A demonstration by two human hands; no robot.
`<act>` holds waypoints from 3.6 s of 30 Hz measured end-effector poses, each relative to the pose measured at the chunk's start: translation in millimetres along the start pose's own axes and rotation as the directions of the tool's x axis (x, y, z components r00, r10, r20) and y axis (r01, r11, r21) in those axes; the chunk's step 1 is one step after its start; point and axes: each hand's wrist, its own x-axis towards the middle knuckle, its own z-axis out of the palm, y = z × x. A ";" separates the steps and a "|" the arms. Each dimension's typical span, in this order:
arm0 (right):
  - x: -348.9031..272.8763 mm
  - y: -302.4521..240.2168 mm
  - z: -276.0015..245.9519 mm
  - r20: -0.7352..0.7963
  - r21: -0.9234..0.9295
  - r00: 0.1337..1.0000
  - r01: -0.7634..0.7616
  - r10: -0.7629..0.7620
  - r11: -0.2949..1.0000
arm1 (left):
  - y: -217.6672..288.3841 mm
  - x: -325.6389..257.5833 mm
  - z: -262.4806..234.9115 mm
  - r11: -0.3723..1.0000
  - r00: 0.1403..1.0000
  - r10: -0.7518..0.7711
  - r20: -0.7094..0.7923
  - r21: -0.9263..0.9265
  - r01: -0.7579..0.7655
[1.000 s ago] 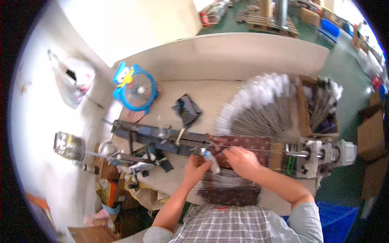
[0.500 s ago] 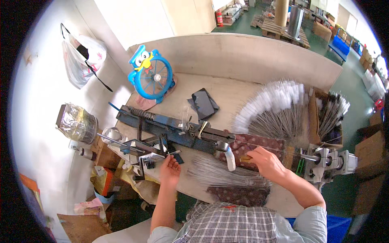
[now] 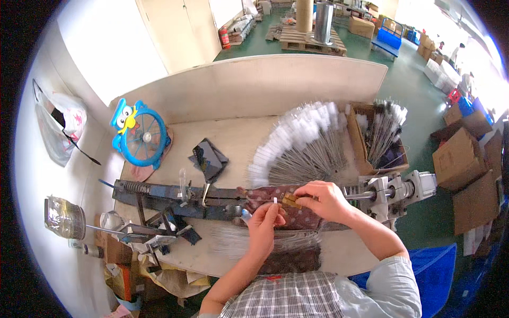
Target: Assembling small brush components using a manual assembly machine.
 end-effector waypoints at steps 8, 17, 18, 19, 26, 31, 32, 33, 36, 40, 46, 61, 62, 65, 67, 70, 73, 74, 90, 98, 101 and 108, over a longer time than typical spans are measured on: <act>-11.1 13.6 -17.2 0.016 0.132 0.997 -0.083 0.081 0.988 | -12.3 9.8 17.9 0.991 1.000 0.009 0.013 0.135 -0.010; 7.2 4.0 -6.2 -0.108 -0.185 0.941 0.297 -0.319 0.937 | 6.3 2.8 1.1 1.000 0.954 0.019 -0.298 -0.005 -0.022; 15.5 -2.5 3.2 -0.124 -0.257 0.932 0.301 -0.340 0.918 | 13.5 0.4 5.5 0.999 0.944 -0.035 -0.327 -0.041 0.023; 23.9 -7.7 12.5 -0.125 -0.261 0.933 0.298 -0.338 0.918 | 14.2 0.4 5.4 0.999 0.946 -0.037 -0.323 -0.042 0.024; 43.8 -16.5 42.8 0.021 -0.163 0.988 0.156 -0.154 0.974 | 14.5 1.2 -6.2 0.993 0.974 -0.084 -0.210 -0.101 0.064; 48.3 -14.8 44.5 0.116 0.030 0.990 -0.086 0.082 0.996 | 23.5 0.1 -4.9 0.991 0.985 -0.136 -0.110 0.000 0.136; 49.3 -15.5 45.1 0.155 0.087 0.975 -0.177 0.162 0.980 | 23.5 3.2 -6.2 0.988 0.987 -0.127 -0.097 -0.104 0.117; 47.8 -17.1 47.4 0.157 0.084 0.973 -0.182 0.167 0.980 | 22.5 4.0 -8.5 0.973 0.988 -0.120 -0.094 -0.207 0.099; 39.3 -34.0 49.4 -0.056 -0.222 0.987 0.134 -0.150 0.966 | 17.8 7.2 -2.9 0.913 0.965 -0.159 -0.207 -0.404 0.064; 34.5 -36.6 76.6 -0.194 -0.322 0.957 0.146 -0.216 0.936 | 12.3 3.9 -4.7 0.899 0.979 -0.067 -0.195 -0.438 -0.026; 29.5 -27.5 59.1 -0.232 -0.371 0.898 0.273 -0.373 0.887 | 6.2 5.9 2.9 0.910 0.975 -0.057 -0.214 -0.414 -0.037; 29.1 -22.2 59.2 -0.159 -0.300 0.915 0.313 -0.371 0.901 | 5.8 7.1 1.7 0.910 0.969 0.017 -0.248 -0.398 -0.118; 27.0 -24.3 56.8 -0.168 -0.295 0.920 0.296 -0.354 0.909 | 6.8 6.3 2.9 0.901 0.968 -0.027 -0.250 -0.425 -0.084; 26.7 -23.6 53.0 -0.166 -0.303 0.914 0.309 -0.369 0.902 | 12.6 5.5 8.8 0.874 0.956 -0.099 -0.276 -0.483 -0.050; 25.7 -27.8 50.5 -0.167 -0.304 0.915 0.307 -0.367 0.902 | 10.6 4.2 7.5 0.857 0.947 -0.136 -0.291 -0.515 -0.036; 21.6 -27.6 49.1 -0.179 -0.308 0.915 0.297 -0.362 0.904 | 4.0 5.4 0.6 0.879 0.978 -0.038 -0.204 -0.473 -0.065; 19.1 -24.6 48.3 -0.183 -0.320 0.918 0.284 -0.353 0.904 | 7.5 4.7 6.8 0.897 0.965 -0.033 -0.261 -0.433 -0.087; 19.2 -23.7 48.0 -0.180 -0.327 0.921 0.275 -0.345 0.904 | 7.9 5.8 7.6 0.898 0.965 -0.016 -0.263 -0.428 -0.101; 21.4 -30.9 50.0 -0.252 -0.352 0.908 0.236 -0.335 0.906 | 2.1 7.9 -0.1 0.908 0.966 -0.059 -0.253 -0.416 -0.053; 3.4 -18.4 42.8 -0.122 -0.430 0.943 0.231 -0.310 0.873 | 18.2 -2.9 2.2 0.899 0.975 -0.118 -0.186 -0.438 0.026; -0.1 -17.7 37.5 -0.102 -0.377 0.960 0.204 -0.259 0.904 | 18.0 -4.3 3.2 0.932 0.984 -0.105 -0.144 -0.360 0.046; -16.9 -18.7 17.0 -0.181 -0.195 0.938 0.260 -0.295 0.946 | 26.9 -28.9 -8.2 0.981 0.976 -0.157 -0.151 -0.135 0.137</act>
